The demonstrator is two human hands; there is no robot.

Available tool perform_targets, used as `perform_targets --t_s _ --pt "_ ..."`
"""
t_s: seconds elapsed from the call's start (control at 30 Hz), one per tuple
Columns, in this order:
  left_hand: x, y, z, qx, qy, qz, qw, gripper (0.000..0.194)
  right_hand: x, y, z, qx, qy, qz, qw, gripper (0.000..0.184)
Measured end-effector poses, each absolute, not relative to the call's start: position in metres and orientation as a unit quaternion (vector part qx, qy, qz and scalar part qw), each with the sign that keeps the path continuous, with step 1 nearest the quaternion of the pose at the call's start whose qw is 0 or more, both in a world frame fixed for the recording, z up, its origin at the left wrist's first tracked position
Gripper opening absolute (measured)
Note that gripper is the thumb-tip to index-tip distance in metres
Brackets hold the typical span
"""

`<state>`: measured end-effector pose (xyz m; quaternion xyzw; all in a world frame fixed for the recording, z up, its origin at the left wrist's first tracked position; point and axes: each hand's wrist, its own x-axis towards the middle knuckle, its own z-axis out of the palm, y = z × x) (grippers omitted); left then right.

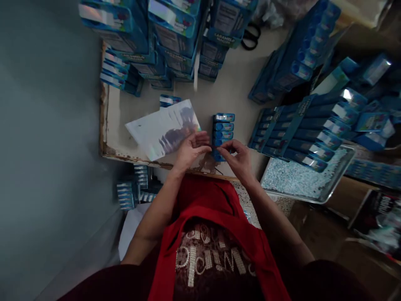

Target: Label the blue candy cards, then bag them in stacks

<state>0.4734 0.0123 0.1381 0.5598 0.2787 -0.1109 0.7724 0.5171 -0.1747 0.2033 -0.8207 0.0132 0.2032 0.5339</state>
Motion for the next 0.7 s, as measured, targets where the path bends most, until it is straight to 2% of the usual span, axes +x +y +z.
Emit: perform_targets --t_s 0.07,0.1,0.2,0.33,0.53,0.7 --pt "0.489 0.0 0.13 0.542 0.313 -0.14 0.768 0.048 0.521 -0.186 0.192 -0.806 0.053 0.205 0.553 0.019" --pt "0.494 -0.005 0.128 0.538 0.325 -0.145 0.764 0.044 0.525 -0.192 0.185 -0.798 0.08 0.205 0.561 0.021" --pt "0.508 -0.018 0.121 0.543 0.334 -0.146 0.757 0.04 0.541 -0.202 0.16 -0.791 0.143 0.201 0.559 0.028" --pt "0.526 -0.034 0.108 0.599 0.369 -0.126 0.699 0.029 0.566 -0.199 0.126 -0.847 0.132 0.18 0.482 0.029" --pt "0.536 -0.042 0.093 0.698 0.376 -0.088 0.603 0.029 0.577 -0.187 0.095 -0.905 0.097 0.161 0.383 0.034" --pt "0.535 -0.043 0.08 0.694 0.387 -0.085 0.602 0.026 0.577 -0.187 0.09 -0.903 0.095 0.165 0.385 0.032"
